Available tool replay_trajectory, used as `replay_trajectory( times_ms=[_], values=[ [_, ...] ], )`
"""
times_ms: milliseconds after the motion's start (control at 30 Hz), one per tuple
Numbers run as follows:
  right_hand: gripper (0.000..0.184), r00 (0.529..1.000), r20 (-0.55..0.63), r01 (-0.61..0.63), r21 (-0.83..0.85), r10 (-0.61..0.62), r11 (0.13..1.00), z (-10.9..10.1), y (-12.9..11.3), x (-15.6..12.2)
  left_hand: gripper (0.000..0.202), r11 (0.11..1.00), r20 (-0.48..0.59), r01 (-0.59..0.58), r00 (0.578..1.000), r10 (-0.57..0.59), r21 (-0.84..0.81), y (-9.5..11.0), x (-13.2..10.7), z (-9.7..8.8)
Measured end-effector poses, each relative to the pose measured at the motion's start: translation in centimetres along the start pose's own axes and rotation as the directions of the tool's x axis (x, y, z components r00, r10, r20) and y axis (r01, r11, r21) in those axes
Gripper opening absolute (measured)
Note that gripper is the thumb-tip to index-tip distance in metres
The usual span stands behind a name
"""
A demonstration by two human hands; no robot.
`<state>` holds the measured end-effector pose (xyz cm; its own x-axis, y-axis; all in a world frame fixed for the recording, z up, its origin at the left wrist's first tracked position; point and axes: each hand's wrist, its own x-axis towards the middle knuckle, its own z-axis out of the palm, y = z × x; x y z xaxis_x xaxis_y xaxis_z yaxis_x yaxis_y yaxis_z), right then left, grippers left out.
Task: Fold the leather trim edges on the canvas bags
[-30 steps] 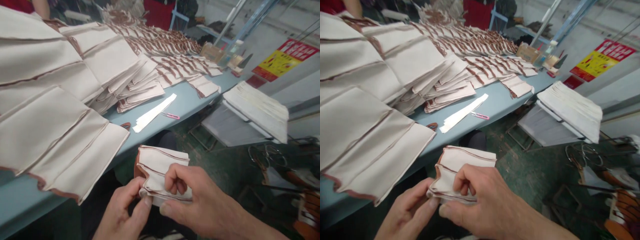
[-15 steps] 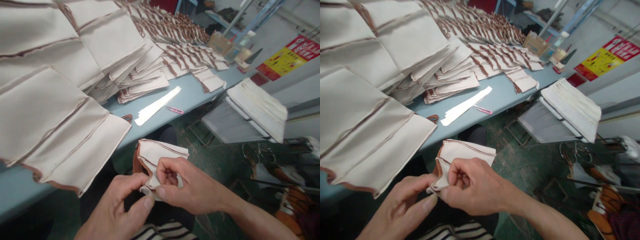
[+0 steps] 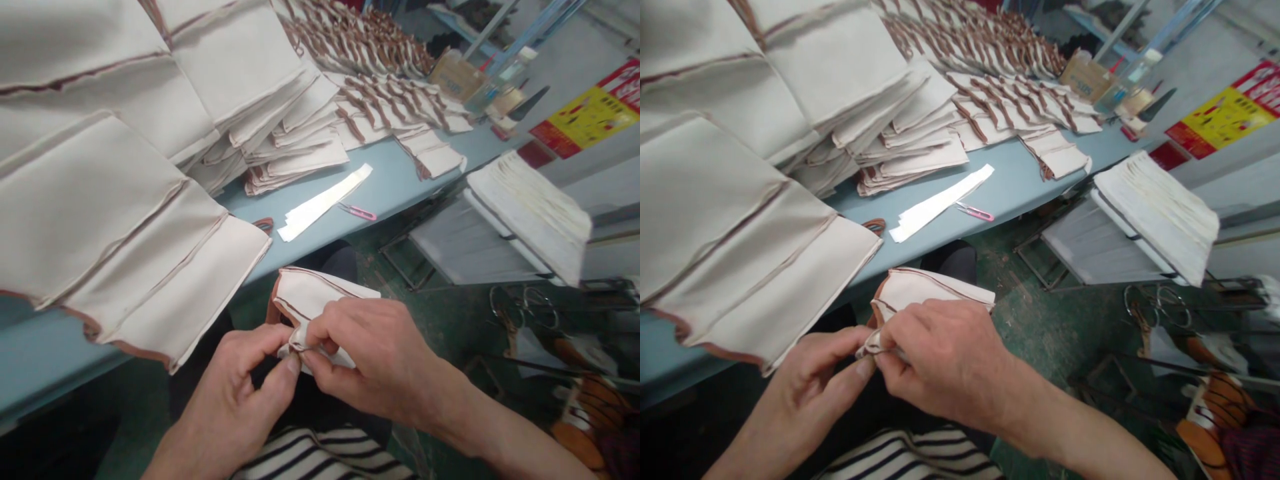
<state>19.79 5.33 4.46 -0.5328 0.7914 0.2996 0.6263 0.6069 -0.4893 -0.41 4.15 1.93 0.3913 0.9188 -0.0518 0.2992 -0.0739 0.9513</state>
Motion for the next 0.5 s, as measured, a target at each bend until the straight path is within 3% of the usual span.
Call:
replay_trajectory(
  times_ms=[100, 333, 500],
  values=[
    [0.012, 0.999, -0.017, -0.044, 0.003, 0.044, 0.999, 0.4, -0.3, -0.1, 0.034, 1.0, -0.02, -0.011, 1.0, 0.01, -0.012, 0.2, 0.0, 0.4],
    [0.004, 0.936, -0.015, -0.347, 0.139, 0.353, 0.927, 1.4, -1.0, -0.9, 0.035, 0.999, -0.024, -0.025, 0.999, 0.024, -0.036, 0.3, 0.1, 1.3],
    [0.006, 0.911, 0.042, -0.41, 0.216, 0.411, 0.886, 1.2, -0.6, -1.0, 0.033, 0.998, -0.025, -0.067, 0.997, 0.067, -0.011, -0.2, 0.0, 1.8]
  ],
)
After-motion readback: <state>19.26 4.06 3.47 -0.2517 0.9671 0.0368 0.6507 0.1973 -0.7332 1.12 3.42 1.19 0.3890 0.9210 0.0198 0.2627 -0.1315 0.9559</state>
